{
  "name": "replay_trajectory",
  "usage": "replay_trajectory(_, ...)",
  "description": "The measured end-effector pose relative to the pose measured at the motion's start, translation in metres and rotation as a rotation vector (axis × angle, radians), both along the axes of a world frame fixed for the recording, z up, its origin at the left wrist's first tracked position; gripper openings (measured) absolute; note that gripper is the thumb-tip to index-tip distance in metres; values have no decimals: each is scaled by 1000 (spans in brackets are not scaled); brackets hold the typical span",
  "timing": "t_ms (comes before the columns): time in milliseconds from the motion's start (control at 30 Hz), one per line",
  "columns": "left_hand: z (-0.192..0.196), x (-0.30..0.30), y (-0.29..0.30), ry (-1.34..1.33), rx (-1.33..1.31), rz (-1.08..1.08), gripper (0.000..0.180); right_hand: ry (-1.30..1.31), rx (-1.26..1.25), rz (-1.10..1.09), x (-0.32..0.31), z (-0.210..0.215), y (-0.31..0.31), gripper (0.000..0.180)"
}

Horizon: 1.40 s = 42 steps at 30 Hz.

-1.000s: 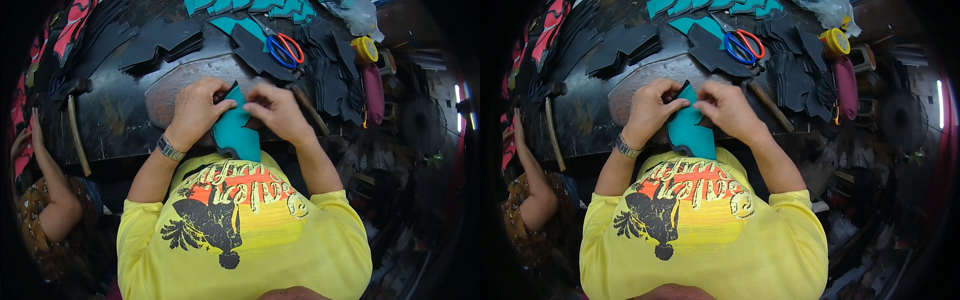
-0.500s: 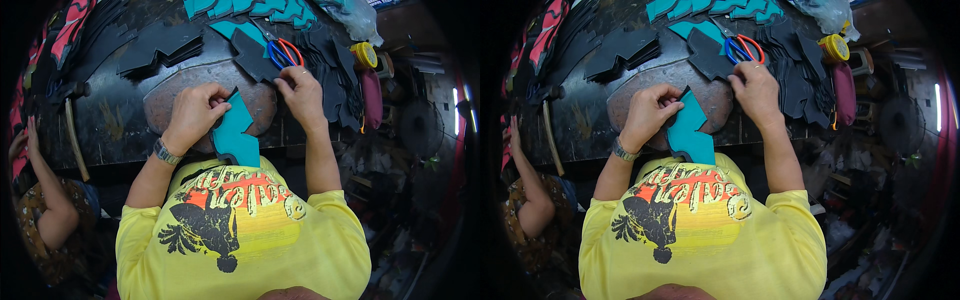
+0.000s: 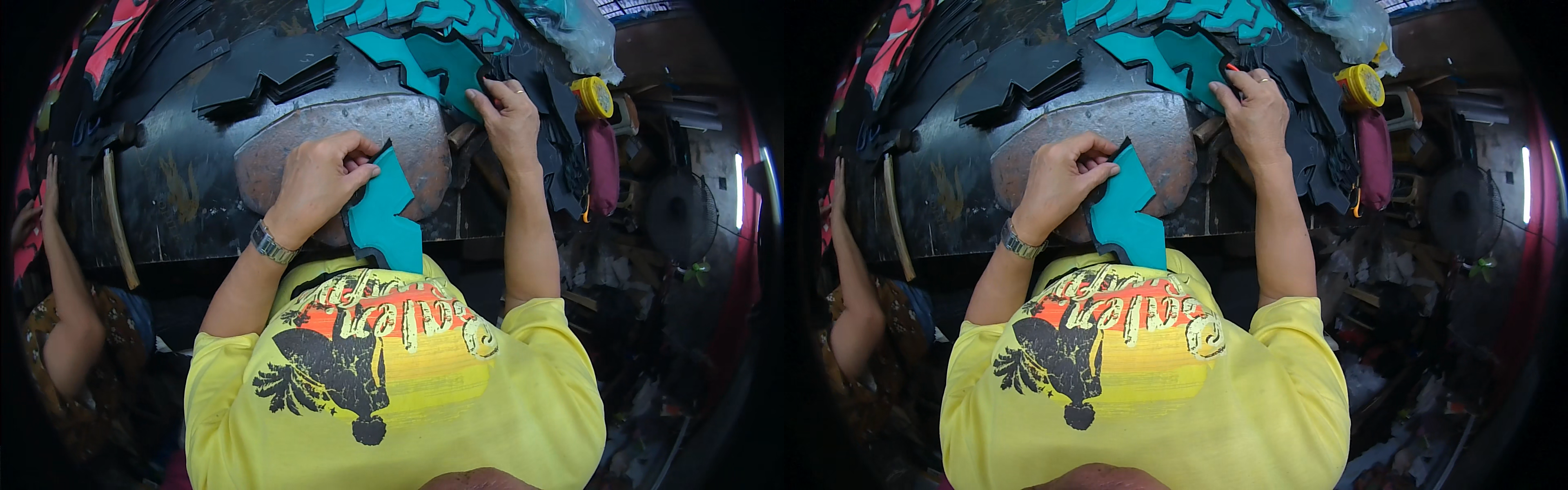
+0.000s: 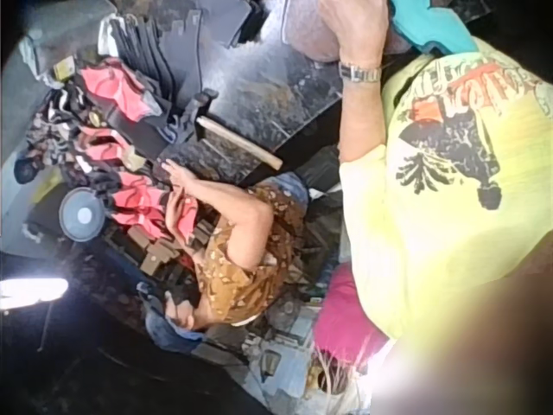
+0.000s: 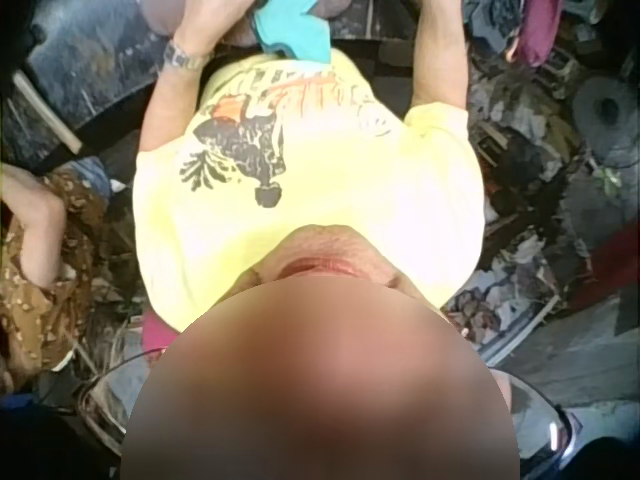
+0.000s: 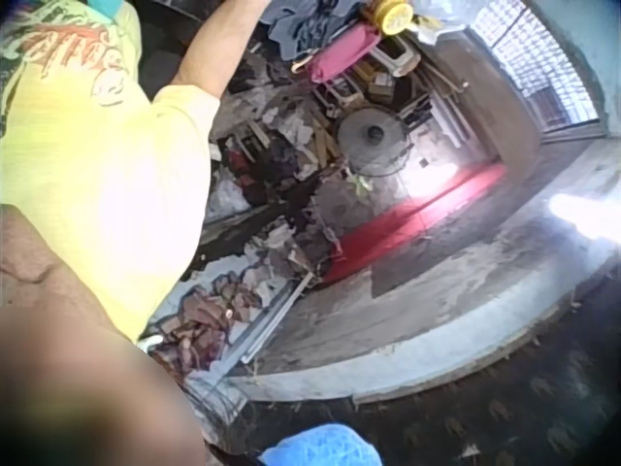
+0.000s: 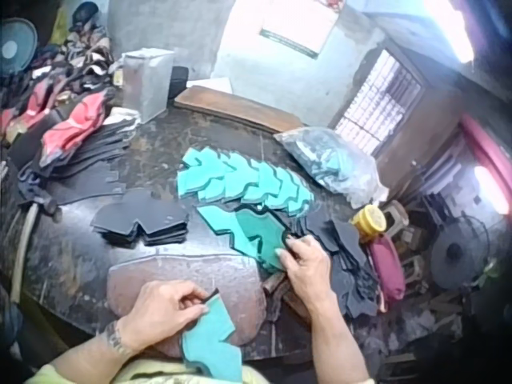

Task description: The person uses a hammer and a pointed tool to separate a teal rubber piece from a black rubber sheet, then uses scissors to trim the edges of the black rubber. The person repeats the process with another teal piece, separating and trimming the rubber pieces on a cluttered workbench.

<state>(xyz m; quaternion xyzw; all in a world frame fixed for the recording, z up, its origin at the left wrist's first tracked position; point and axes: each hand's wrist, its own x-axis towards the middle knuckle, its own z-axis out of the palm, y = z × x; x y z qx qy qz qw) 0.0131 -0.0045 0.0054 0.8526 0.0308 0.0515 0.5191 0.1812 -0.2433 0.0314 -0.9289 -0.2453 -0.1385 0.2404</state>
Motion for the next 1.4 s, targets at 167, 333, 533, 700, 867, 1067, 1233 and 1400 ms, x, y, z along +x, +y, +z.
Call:
replay_trajectory(167,-1,1,0,-26,-3,-6,23,59,-18,-89,-12,-1,4,36)
replay_trajectory(333,-1,0,1,-28,2,-11,22,263,236,41,-41,-1,5,36)
replay_trajectory(533,0,1,0,-79,-19,-23,20,14,-279,275,-49,1,-8,35)
replay_trajectory(700,-1,2,-3,-3,-39,-3,21,24,-451,183,-49,-12,-2,28)
replay_trajectory(867,-4,1,-2,-64,-31,-21,25,-97,-479,310,-39,-8,-9,31)
replay_trajectory(1067,-3,-2,0,-22,-8,-21,28,-103,-121,305,-54,22,-20,34)
replay_trajectory(1233,-1,-1,0,0,24,-25,28,546,505,352,-82,31,-10,39)
replay_trajectory(1400,-3,-2,-3,-2,-28,6,25,667,631,488,-114,13,8,45)
